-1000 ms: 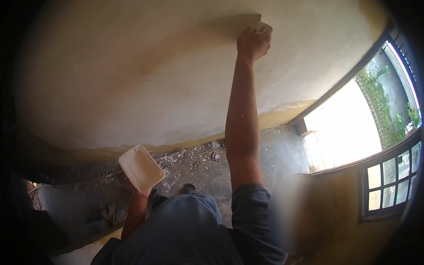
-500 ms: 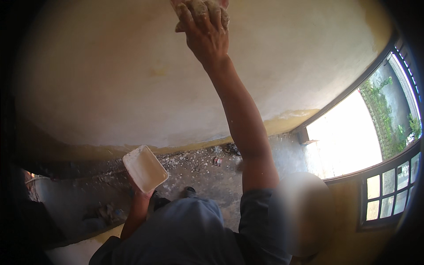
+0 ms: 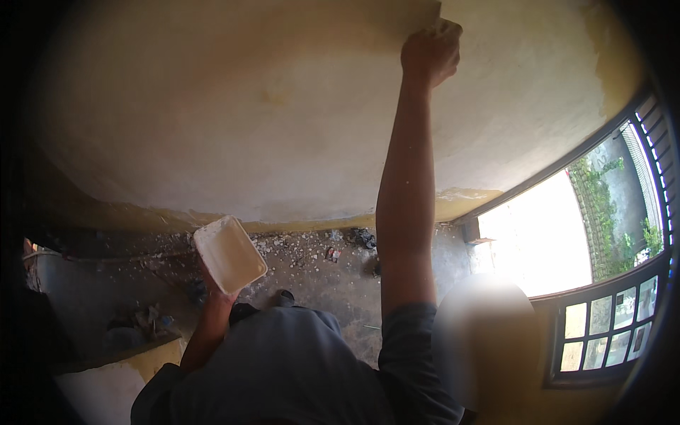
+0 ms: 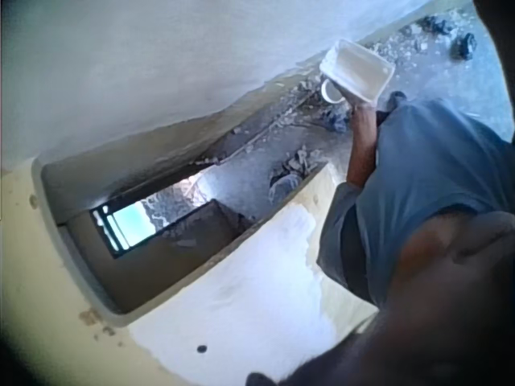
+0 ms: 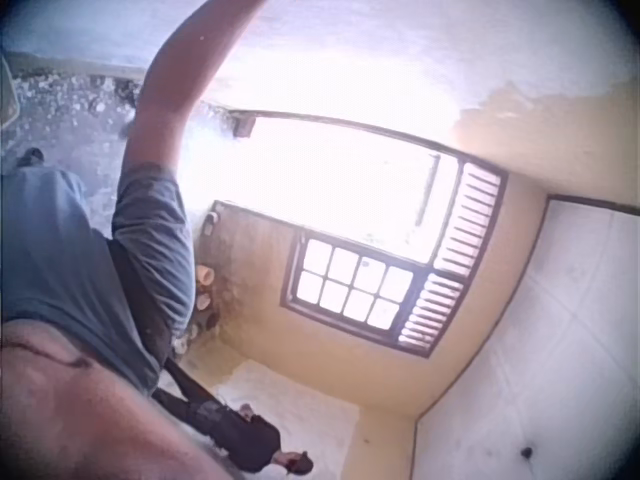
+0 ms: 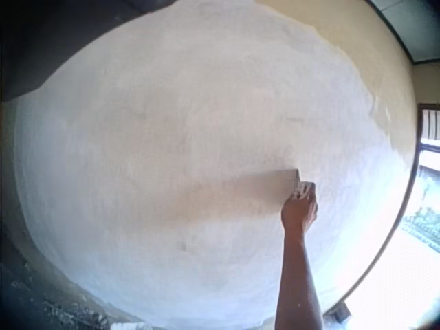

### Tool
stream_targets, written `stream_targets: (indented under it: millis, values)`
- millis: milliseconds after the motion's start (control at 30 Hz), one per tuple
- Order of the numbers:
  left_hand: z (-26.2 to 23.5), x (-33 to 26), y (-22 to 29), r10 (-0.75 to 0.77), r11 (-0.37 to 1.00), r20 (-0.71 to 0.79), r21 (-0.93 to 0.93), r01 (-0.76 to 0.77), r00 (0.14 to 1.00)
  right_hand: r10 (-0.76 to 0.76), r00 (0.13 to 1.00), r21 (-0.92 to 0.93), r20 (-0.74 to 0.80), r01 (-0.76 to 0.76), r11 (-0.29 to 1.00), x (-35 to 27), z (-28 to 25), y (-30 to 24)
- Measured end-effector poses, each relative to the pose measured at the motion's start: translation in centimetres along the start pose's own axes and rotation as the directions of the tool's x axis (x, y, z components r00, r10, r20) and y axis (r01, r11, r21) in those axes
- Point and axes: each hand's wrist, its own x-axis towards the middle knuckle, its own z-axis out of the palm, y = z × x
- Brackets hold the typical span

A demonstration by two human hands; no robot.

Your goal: The person applies plaster to a wall using a hand tool while holding a container of wet plaster. They repeatedly dip the tool into the container and smooth the plaster onto the upper section of the wall.

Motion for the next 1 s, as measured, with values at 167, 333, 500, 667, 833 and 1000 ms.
stream_targets:
  millis: [167,333,500,667,833,1000]
  values:
    - [0.2,0.1,-0.1,-0.013,1.000,-0.005,-0.021,0.013,1.000,-0.240,0.971,-0.087,0.021,0.241,0.967,-4.9,4.0,-3.7]
    - [-1.4,0.5,-0.2,-0.025,0.993,0.046,-0.115,0.030,0.999,-0.625,0.781,-0.033,-0.008,0.624,0.781,-10.3,5.9,-3.9]
    - [-1.5,0.4,0.3,-0.049,0.994,0.094,-0.094,0.058,0.994,-0.864,0.357,0.229,0.355,0.863,0.450,-16.9,5.1,1.7]
    - [-1.2,0.5,0.7,-0.061,0.995,0.029,-0.073,0.063,0.998,-0.886,0.435,0.060,0.160,0.892,0.449,-17.5,4.7,5.6]
    - [-0.9,0.3,0.5,-0.047,0.999,0.055,0.008,0.046,0.997,-0.804,0.558,-0.101,0.207,0.830,0.549,-16.5,7.6,9.0]
    - [1.7,-0.3,1.0,-0.027,0.996,0.012,-0.080,0.028,1.000,-0.686,0.607,0.138,0.402,0.701,0.700,-21.3,4.0,9.5]
